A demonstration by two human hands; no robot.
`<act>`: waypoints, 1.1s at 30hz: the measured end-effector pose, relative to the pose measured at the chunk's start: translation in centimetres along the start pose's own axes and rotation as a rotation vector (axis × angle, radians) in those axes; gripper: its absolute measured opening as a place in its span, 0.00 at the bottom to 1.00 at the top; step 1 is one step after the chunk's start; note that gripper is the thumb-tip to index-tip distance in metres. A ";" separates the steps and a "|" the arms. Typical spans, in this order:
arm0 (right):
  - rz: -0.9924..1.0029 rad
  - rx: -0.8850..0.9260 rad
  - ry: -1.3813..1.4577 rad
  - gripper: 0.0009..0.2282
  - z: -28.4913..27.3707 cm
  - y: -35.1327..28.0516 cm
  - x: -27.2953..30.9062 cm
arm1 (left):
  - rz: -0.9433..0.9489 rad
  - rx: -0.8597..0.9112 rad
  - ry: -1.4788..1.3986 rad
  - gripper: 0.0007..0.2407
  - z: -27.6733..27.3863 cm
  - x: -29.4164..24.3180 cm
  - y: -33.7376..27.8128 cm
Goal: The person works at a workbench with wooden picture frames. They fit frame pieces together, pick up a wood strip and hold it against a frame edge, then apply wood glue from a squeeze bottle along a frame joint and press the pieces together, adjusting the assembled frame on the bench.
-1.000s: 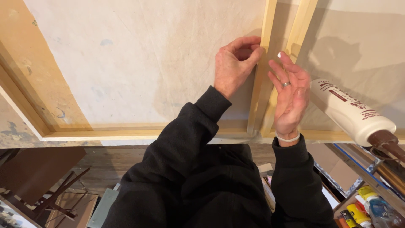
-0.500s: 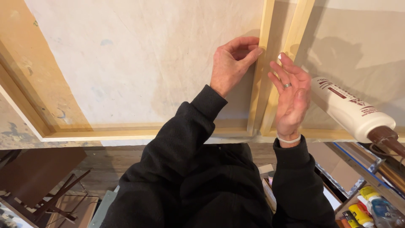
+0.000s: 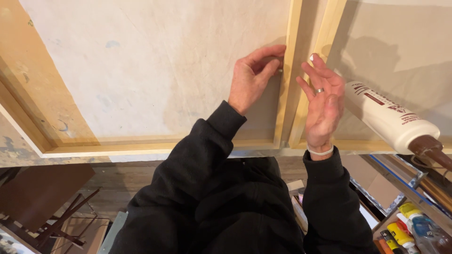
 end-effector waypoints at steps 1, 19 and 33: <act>-0.004 -0.001 0.005 0.24 0.1 0.2 -0.2 | 0.012 0.008 0.013 0.14 -0.1 0.0 -0.2; -0.064 -0.016 -0.138 0.28 1.2 1.3 -0.6 | 0.104 -0.039 0.319 0.18 1.5 -0.3 -2.5; -0.054 -0.028 -0.142 0.29 1.6 1.1 -0.2 | 0.060 -0.104 0.066 0.17 2.1 0.2 -2.3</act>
Point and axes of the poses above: each hand's wrist, its own y-axis towards the middle knuckle, its own z-axis out of the palm, x = y × z, the point moved 2 cm from there along y, towards the middle knuckle, and after that the axes turned 4 degrees about z, right-handed, at the moved point
